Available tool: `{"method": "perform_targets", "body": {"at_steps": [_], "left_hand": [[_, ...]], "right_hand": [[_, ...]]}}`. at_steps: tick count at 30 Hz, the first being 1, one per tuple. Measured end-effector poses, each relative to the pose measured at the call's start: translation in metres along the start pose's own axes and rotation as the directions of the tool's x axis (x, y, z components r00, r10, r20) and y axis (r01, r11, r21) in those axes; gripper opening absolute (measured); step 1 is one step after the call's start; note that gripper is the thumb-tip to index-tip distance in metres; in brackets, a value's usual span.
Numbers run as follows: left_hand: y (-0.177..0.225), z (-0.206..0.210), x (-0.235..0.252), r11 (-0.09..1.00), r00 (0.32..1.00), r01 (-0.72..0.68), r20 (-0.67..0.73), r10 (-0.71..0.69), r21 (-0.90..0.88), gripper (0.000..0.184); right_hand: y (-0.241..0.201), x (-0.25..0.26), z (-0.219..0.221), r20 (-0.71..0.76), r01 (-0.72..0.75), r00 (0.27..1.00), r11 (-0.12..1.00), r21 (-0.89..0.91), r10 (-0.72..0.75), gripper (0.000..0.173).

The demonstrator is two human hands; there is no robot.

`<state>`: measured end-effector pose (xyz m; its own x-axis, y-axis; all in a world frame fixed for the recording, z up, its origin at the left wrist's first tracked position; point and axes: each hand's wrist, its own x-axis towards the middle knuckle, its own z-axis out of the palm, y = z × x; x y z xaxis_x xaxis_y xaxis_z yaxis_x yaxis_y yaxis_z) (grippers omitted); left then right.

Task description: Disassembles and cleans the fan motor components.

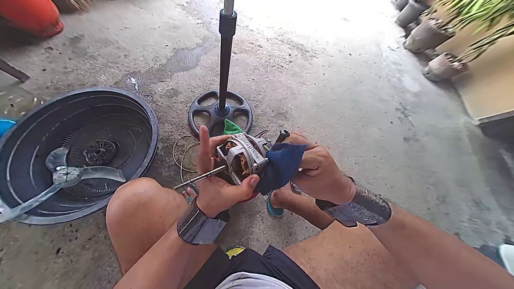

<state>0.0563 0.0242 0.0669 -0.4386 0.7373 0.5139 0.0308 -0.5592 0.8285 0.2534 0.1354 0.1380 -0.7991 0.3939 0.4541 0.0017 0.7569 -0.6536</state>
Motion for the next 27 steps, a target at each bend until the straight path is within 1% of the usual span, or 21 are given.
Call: {"method": "perform_targets", "body": {"at_steps": [2,4,6,8,9,10,11,12,13,14,15,16,17,18,19,21,22,23,24,25,27], "left_hand": [[-0.003,-0.001,-0.002,0.997,0.999,0.049,-0.002,-0.049,-0.061,0.107],[-0.005,-0.006,-0.002,0.986,0.994,0.106,0.003,-0.107,-0.13,0.107],[-0.007,-0.015,-0.002,0.971,0.987,0.161,0.009,-0.162,-0.177,0.105],[-0.008,-0.024,-0.001,0.965,0.984,0.177,0.044,-0.172,-0.194,0.103],[-0.009,-0.027,0.0,0.963,0.985,0.17,0.074,-0.158,-0.208,0.101],[-0.01,-0.03,0.001,0.961,0.984,0.165,0.106,-0.144,-0.22,0.1],[-0.01,-0.031,0.001,0.96,0.982,0.159,0.139,-0.129,-0.231,0.1],[-0.011,-0.033,0.001,0.958,0.977,0.154,0.183,-0.111,-0.243,0.1],[-0.01,-0.034,0.002,0.953,0.97,0.153,0.222,-0.095,-0.262,0.1],[-0.01,-0.033,0.002,0.948,0.964,0.154,0.252,-0.083,-0.277,0.1],[-0.009,-0.034,0.003,0.946,0.957,0.158,0.279,-0.076,-0.284,0.1],[-0.009,-0.035,0.004,0.943,0.95,0.172,0.302,-0.082,-0.286,0.1],[-0.01,-0.037,0.004,0.941,0.943,0.187,0.321,-0.091,-0.283,0.101],[-0.01,-0.038,0.003,0.938,0.937,0.2,0.336,-0.098,-0.282,0.1],[-0.009,-0.037,0.002,0.93,0.928,0.219,0.359,-0.104,-0.296,0.1],[-0.007,-0.036,0.003,0.919,0.911,0.248,0.397,-0.113,-0.308,0.101],[-0.007,-0.037,0.004,0.919,0.905,0.253,0.41,-0.114,-0.303,0.103],[-0.007,-0.037,0.004,0.919,0.899,0.258,0.423,-0.114,-0.299,0.104],[-0.006,-0.038,0.004,0.916,0.892,0.266,0.437,-0.115,-0.3,0.103],[-0.006,-0.038,0.004,0.911,0.885,0.278,0.45,-0.121,-0.303,0.103],[-0.007,-0.038,0.001,0.903,0.88,0.3,0.454,-0.138,-0.306,0.103]], "right_hand": [[-0.002,-0.007,0.003,-0.048,-0.069,0.995,0.969,0.237,0.083,0.011],[-0.002,-0.017,-0.004,-0.137,-0.101,0.97,0.843,0.528,0.202,0.018],[0.001,-0.032,-0.011,-0.291,-0.067,0.869,0.677,0.733,0.401,0.016],[0.003,-0.044,-0.015,-0.364,-0.055,0.751,0.601,0.798,0.552,0.014],[0.003,-0.044,-0.014,-0.353,-0.085,0.74,0.601,0.795,0.573,0.013],[0.002,-0.041,-0.011,-0.318,-0.136,0.769,0.628,0.766,0.555,0.014],[0.002,-0.037,-0.005,-0.259,-0.186,0.836,0.694,0.695,0.484,0.018],[0.002,-0.034,0.002,-0.179,-0.221,0.908,0.796,0.563,0.379,0.021],[0.003,-0.032,0.007,-0.095,-0.216,0.959,0.907,0.362,0.267,0.021],[0.003,-0.03,0.012,-0.03,-0.175,0.983,0.971,0.164,0.183,0.023],[0.003,-0.028,0.015,0.011,-0.135,0.991,0.99,0.036,0.134,0.028],[0.002,-0.027,0.015,0.029,-0.113,0.993,0.994,-0.009,0.113,0.031],[-0.001,-0.024,0.014,0.044,-0.114,0.993,0.993,0.027,0.113,0.033],[-0.003,-0.021,0.013,0.073,-0.146,0.988,0.979,0.144,0.136,0.035],[-0.005,-0.019,0.011,0.122,-0.208,0.976,0.923,0.324,0.178,0.038],[-0.005,-0.021,0.015,0.211,-0.314,0.95,0.69,0.652,0.232,0.044],[-0.005,-0.021,0.015,0.232,-0.334,0.942,0.625,0.705,0.242,0.045],[-0.006,-0.022,0.015,0.237,-0.343,0.939,0.628,0.698,0.25,0.045],[-0.006,-0.021,0.014,0.236,-0.346,0.938,0.671,0.656,0.252,0.046],[-0.006,-0.021,0.012,0.229,-0.339,0.941,0.738,0.584,0.25,0.048],[-0.006,-0.02,0.008,0.186,-0.272,0.958,0.9,0.34,0.219,0.048]]}}
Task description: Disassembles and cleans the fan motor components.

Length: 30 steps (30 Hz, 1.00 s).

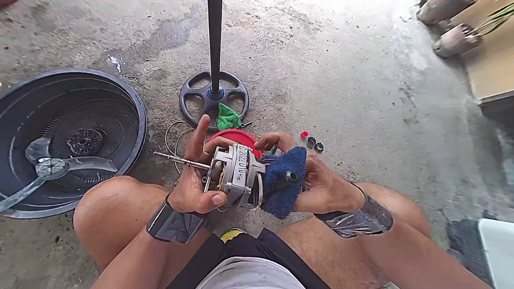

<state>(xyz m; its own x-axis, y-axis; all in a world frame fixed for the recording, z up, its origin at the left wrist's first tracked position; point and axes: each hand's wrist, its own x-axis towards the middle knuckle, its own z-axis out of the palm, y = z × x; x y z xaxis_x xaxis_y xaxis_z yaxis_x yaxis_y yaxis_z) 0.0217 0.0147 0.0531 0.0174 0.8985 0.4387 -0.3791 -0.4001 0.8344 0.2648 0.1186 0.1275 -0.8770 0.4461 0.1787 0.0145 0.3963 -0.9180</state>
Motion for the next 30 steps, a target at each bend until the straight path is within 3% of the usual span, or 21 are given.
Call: {"method": "perform_targets", "body": {"at_steps": [3,6,11,17,21,24,28,30], "left_hand": [[-0.006,0.001,-0.002,1.0,0.998,0.028,-0.057,-0.028,0.007,0.105],[-0.007,0.004,-0.002,0.999,0.994,0.039,-0.099,-0.036,0.035,0.105],[-0.011,0.009,0.001,0.999,0.991,0.001,-0.137,0.005,0.044,0.104],[-0.007,0.004,0.001,0.999,0.985,-0.01,-0.17,0.019,0.052,0.101],[-0.008,0.006,0.0,0.998,0.983,-0.016,-0.184,0.029,0.069,0.102],[-0.009,0.006,0.001,0.995,0.981,-0.037,-0.188,0.053,0.091,0.101],[-0.006,0.004,0.0,0.995,0.982,-0.034,-0.179,0.051,0.099,0.101],[-0.007,0.006,0.0,0.995,0.98,-0.037,-0.191,0.054,0.094,0.102]], "right_hand": [[0.001,0.0,-0.002,-0.094,0.07,0.989,0.932,-0.355,-0.11,0.034],[0.002,-0.002,0.0,-0.177,0.132,0.953,0.862,-0.489,-0.246,0.022],[0.005,-0.008,-0.008,-0.233,0.102,0.96,0.967,-0.231,-0.157,0.01],[0.011,-0.019,-0.013,-0.35,0.073,0.937,0.988,0.135,-0.021,0.015],[0.009,-0.012,0.015,-0.41,0.022,0.912,1.0,-0.016,-0.027,0.016],[0.005,-0.008,0.02,-0.422,0.047,0.902,0.992,-0.117,-0.092,0.004],[0.006,-0.011,0.001,-0.305,0.052,0.952,0.998,0.043,-0.036,0.014],[0.008,-0.016,-0.011,-0.347,0.074,0.938,0.989,0.128,-0.025,0.017]]}}
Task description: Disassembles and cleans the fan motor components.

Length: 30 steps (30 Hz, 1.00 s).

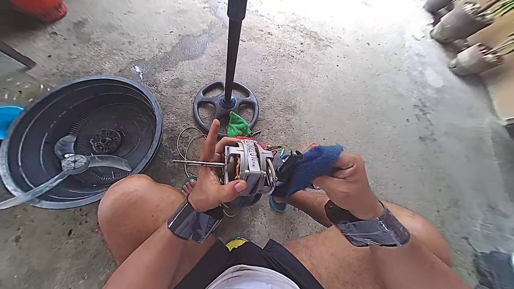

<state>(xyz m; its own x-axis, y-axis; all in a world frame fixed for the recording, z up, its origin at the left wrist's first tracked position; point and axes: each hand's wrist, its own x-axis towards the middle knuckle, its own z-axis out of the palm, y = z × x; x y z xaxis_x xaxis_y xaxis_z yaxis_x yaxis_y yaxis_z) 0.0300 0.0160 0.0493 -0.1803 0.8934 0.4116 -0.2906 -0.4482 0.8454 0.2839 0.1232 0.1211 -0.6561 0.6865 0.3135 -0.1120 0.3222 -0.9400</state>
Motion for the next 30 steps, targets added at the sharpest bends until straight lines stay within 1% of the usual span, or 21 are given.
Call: {"method": "perform_targets", "body": {"at_steps": [2,3,5,6,8,9,11,13,14,15,16,17,18,20,22,23,24,26,28,29,30], "left_hand": [[0.0,0.002,0.0,1.0,1.0,-0.014,-0.014,0.013,-0.015,0.102],[0.0,0.003,0.0,1.0,0.999,-0.025,-0.022,0.025,-0.016,0.101],[-0.001,0.006,0.001,0.999,0.998,-0.042,-0.046,0.042,0.001,0.1],[-0.001,0.007,0.001,0.999,0.997,-0.047,-0.054,0.047,0.007,0.1],[-0.002,0.01,0.003,0.998,0.996,-0.07,-0.045,0.071,0.007,0.101],[-0.003,0.012,0.003,0.996,0.996,-0.086,-0.04,0.086,0.007,0.103],[-0.002,0.017,0.003,0.993,0.993,-0.115,-0.025,0.116,0.036,0.105],[0.001,0.023,0.002,0.988,0.99,-0.125,-0.055,0.131,0.093,0.108],[0.003,0.025,0.003,0.984,0.988,-0.128,-0.077,0.138,0.122,0.108],[0.004,0.026,0.003,0.981,0.986,-0.128,-0.087,0.142,0.147,0.108],[0.005,0.025,0.003,0.976,0.985,-0.131,-0.086,0.148,0.175,0.108],[0.005,0.024,0.003,0.966,0.984,-0.14,-0.079,0.16,0.218,0.109],[0.006,0.022,0.004,0.956,0.983,-0.144,-0.076,0.168,0.255,0.111],[0.006,0.022,0.003,0.947,0.984,-0.128,-0.082,0.159,0.296,0.117],[0.003,0.023,0.001,0.948,0.985,-0.093,-0.112,0.132,0.305,0.118],[0.001,0.023,0.0,0.952,0.985,-0.082,-0.123,0.122,0.294,0.117],[0.0,0.024,-0.001,0.957,0.985,-0.078,-0.129,0.118,0.279,0.115],[-0.001,0.024,-0.002,0.957,0.985,-0.078,-0.128,0.118,0.278,0.114],[-0.001,0.024,-0.003,0.954,0.985,-0.092,-0.114,0.129,0.286,0.113],[-0.001,0.024,-0.004,0.95,0.985,-0.101,-0.105,0.138,0.296,0.113],[0.0,0.024,-0.004,0.946,0.985,-0.11,-0.097,0.146,0.306,0.114]], "right_hand": [[-0.001,-0.001,-0.01,-0.12,0.063,0.992,0.992,0.11,-0.05,0.012],[-0.004,0.0,-0.012,-0.171,0.123,0.98,0.987,0.108,-0.104,0.012],[-0.011,0.0,-0.01,-0.201,0.222,0.953,0.974,-0.045,-0.227,0.014],[-0.014,0.0,-0.005,-0.176,0.256,0.944,0.956,-0.145,-0.279,0.016],[-0.018,0.0,0.01,-0.055,0.299,0.937,0.874,-0.384,-0.344,0.023],[-0.017,0.0,0.018,0.029,0.315,0.935,0.793,-0.521,-0.352,0.029],[-0.016,0.001,0.033,0.18,0.338,0.928,0.533,-0.775,-0.327,0.043],[-0.017,0.005,0.042,0.254,0.341,0.92,0.292,-0.893,-0.299,0.051],[-0.02,0.008,0.044,0.272,0.33,0.926,0.208,-0.921,-0.262,0.052],[-0.023,0.01,0.045,0.285,0.32,0.935,0.156,-0.934,-0.21,0.056],[-0.025,0.012,0.045,0.295,0.319,0.941,0.148,-0.936,-0.165,0.059],[-0.025,0.013,0.045,0.306,0.328,0.942,0.178,-0.928,-0.14,0.058],[-0.024,0.013,0.043,0.322,0.347,0.936,0.229,-0.91,-0.141,0.051],[-0.02,0.012,0.042,0.323,0.384,0.92,0.34,-0.859,-0.223,0.032],[-0.014,0.008,0.045,0.257,0.403,0.899,0.443,-0.8,-0.354,0.014],[-0.011,0.006,0.045,0.231,0.419,0.883,0.465,-0.78,-0.408,0.01],[-0.009,0.005,0.044,0.217,0.432,0.87,0.473,-0.768,-0.442,0.01],[-0.007,0.004,0.041,0.215,0.416,0.876,0.452,-0.789,-0.432,0.011],[-0.01,0.004,0.042,0.248,0.375,0.908,0.391,-0.84,-0.338,0.019],[-0.012,0.004,0.044,0.276,0.361,0.923,0.359,-0.861,-0.267,0.03],[-0.014,0.005,0.046,0.306,0.359,0.931,0.345,-0.867,-0.199,0.036]]}}
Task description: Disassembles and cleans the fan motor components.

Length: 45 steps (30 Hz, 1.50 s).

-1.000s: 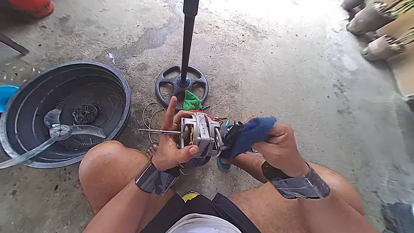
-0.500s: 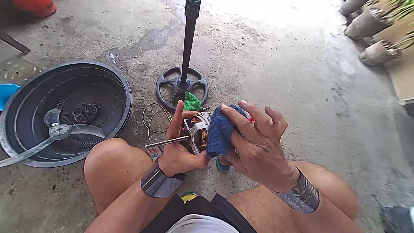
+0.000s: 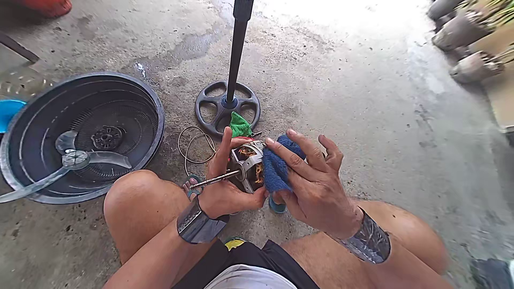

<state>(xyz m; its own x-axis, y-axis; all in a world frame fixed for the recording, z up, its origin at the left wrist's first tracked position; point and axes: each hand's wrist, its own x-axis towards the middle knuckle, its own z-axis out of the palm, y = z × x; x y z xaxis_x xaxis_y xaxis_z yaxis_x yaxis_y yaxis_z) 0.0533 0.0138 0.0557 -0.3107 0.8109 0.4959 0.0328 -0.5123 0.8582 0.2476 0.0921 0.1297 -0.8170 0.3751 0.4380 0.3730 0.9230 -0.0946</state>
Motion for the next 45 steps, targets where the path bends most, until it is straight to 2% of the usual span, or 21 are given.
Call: {"method": "perform_targets", "body": {"at_steps": [2,4,6,8,10,11,13,15,17,19,21,24,25,27,29,31,32,34,37,41,45], "left_hand": [[0.001,0.0,0.0,1.0,1.0,0.002,0.01,-0.002,-0.005,0.117],[0.001,0.002,0.0,0.999,1.0,0.016,0.002,-0.016,-0.035,0.118],[-0.002,0.005,-0.002,0.995,0.999,0.048,-0.013,-0.05,-0.085,0.119],[-0.003,0.006,-0.003,0.991,0.996,0.083,-0.029,-0.086,-0.107,0.117],[0.001,0.002,0.0,0.98,0.988,0.143,-0.042,-0.15,-0.138,0.115],[0.003,-0.002,0.003,0.971,0.983,0.169,-0.044,-0.179,-0.168,0.114],[0.004,-0.012,0.008,0.958,0.975,0.206,-0.039,-0.217,-0.199,0.113],[0.002,-0.022,0.014,0.954,0.976,0.216,0.007,-0.219,-0.208,0.111],[0.0,-0.027,0.017,0.948,0.975,0.218,0.101,-0.2,-0.232,0.113],[0.001,-0.026,0.021,0.942,0.971,0.203,0.178,-0.159,-0.266,0.117],[0.007,-0.022,0.023,0.943,0.967,0.214,0.192,-0.167,-0.255,0.121],[0.012,-0.018,0.022,0.941,0.964,0.243,0.166,-0.208,-0.237,0.123],[0.012,-0.019,0.021,0.942,0.964,0.245,0.158,-0.213,-0.227,0.123],[0.011,-0.022,0.021,0.948,0.965,0.246,0.137,-0.222,-0.203,0.122],[0.009,-0.024,0.022,0.953,0.968,0.238,0.125,-0.216,-0.19,0.118],[0.008,-0.027,0.023,0.952,0.968,0.235,0.14,-0.21,-0.198,0.117],[0.007,-0.028,0.024,0.95,0.967,0.235,0.152,-0.207,-0.204,0.117],[0.008,-0.028,0.024,0.943,0.962,0.243,0.178,-0.205,-0.226,0.118],[0.009,-0.025,0.024,0.927,0.95,0.274,0.221,-0.22,-0.255,0.119],[0.011,-0.025,0.025,0.902,0.922,0.365,0.221,-0.316,-0.23,0.119],[0.01,-0.034,0.027,0.867,0.892,0.428,0.277,-0.359,-0.255,0.115]], "right_hand": [[0.0,0.002,0.0,0.053,0.011,0.998,0.999,0.039,-0.013,0.036],[0.004,-0.001,0.002,-0.078,0.039,0.997,0.991,0.126,-0.029,0.02],[0.008,-0.001,0.001,-0.203,0.101,0.977,0.974,0.203,-0.059,0.015],[0.019,-0.001,-0.011,-0.159,0.139,0.984,0.901,0.41,-0.08,0.014],[0.038,-0.008,-0.032,-0.071,0.102,0.995,0.714,0.693,-0.074,0.018],[0.048,-0.015,-0.039,-0.076,0.062,0.997,0.589,0.805,-0.002,0.025],[0.061,-0.025,-0.04,-0.096,0.002,0.951,0.306,0.952,0.293,0.036],[0.065,-0.027,-0.028,0.012,-0.078,0.848,0.103,0.992,0.53,0.034],[0.055,-0.027,-0.012,0.222,-0.226,0.755,-0.074,0.971,0.617,0.034],[0.044,-0.02,-0.007,0.313,-0.227,0.684,-0.216,0.95,0.659,0.033],[0.046,-0.014,-0.023,0.177,-0.075,0.699,-0.175,0.982,0.693,0.031],[0.084,-0.03,-0.066,-0.164,0.218,0.721,0.006,0.976,0.674,0.033],[0.098,-0.042,-0.074,-0.248,0.253,0.701,0.092,0.963,0.668,0.037],[0.108,-0.054,-0.076,-0.295,0.198,0.675,0.219,0.955,0.676,0.044],[0.088,-0.041,-0.061,-0.175,0.042,0.728,0.212,0.976,0.662,0.038],[0.059,-0.032,-0.034,0.123,-0.196,0.773,0.049,0.979,0.622,0.03],[0.05,-0.031,-0.018,0.275,-0.304,0.808,-0.032,0.952,0.521,0.041],[0.032,-0.031,0.014,0.45,-0.425,0.831,-0.149,0.893,0.328,0.067],[0.016,-0.033,0.036,0.476,-0.432,0.835,-0.207,0.878,0.275,0.068],[0.01,-0.028,0.036,0.405,-0.377,0.852,-0.146,0.914,0.331,0.056],[0.003,-0.024,0.038,0.389,-0.373,0.864,-0.114,0.921,0.321,0.073]]}}
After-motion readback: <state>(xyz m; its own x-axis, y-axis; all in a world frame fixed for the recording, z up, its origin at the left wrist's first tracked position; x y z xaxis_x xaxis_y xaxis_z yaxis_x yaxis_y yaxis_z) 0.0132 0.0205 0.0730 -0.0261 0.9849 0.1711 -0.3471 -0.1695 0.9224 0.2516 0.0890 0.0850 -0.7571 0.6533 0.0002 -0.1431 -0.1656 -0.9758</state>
